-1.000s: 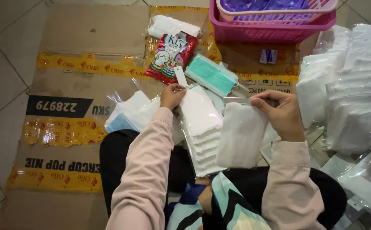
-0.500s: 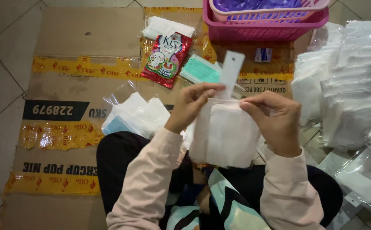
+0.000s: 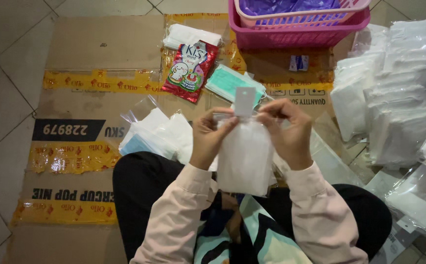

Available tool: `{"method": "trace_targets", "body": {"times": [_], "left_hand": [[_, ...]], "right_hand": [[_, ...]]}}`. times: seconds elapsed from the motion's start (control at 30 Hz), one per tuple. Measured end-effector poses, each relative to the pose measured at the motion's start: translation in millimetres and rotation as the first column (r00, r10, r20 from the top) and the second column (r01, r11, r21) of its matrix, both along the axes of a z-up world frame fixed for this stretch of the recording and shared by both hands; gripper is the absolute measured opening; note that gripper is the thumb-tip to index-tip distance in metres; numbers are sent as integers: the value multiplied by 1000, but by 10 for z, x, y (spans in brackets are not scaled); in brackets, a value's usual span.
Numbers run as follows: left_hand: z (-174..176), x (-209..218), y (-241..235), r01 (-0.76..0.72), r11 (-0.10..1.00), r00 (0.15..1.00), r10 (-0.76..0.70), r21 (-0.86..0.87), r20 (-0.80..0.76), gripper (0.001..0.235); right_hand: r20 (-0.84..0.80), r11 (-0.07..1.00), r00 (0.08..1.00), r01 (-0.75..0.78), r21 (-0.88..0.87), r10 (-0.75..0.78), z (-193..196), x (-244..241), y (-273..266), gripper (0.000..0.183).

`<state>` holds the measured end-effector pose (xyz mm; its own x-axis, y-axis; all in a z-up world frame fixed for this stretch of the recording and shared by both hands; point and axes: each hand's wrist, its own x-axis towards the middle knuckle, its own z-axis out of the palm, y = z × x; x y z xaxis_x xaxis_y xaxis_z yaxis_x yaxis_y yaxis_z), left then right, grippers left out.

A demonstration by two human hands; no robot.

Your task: The person sits on the floor and packs white face masks into clear plastic bags. They insert a white cardboard header card into each bag, fold the top, and seal it using a handheld heat sealer. The sealed packages are stacked on the floor.

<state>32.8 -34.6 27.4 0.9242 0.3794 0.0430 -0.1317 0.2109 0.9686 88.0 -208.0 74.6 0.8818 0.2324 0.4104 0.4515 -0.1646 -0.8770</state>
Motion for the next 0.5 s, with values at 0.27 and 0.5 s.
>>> {"method": "trace_targets", "body": {"times": [0.27, 0.5], "left_hand": [[-3, -120, 631, -252, 968, 968, 252, -17, -8, 19], [-162, -212, 832, -291, 957, 956, 292, 19, -36, 20]], "right_hand": [[-296, 781, 942, -66, -621, -156, -626, 258, -188, 18], [-351, 114, 934, -342, -933, -72, -2259, 205, 222, 25]]}}
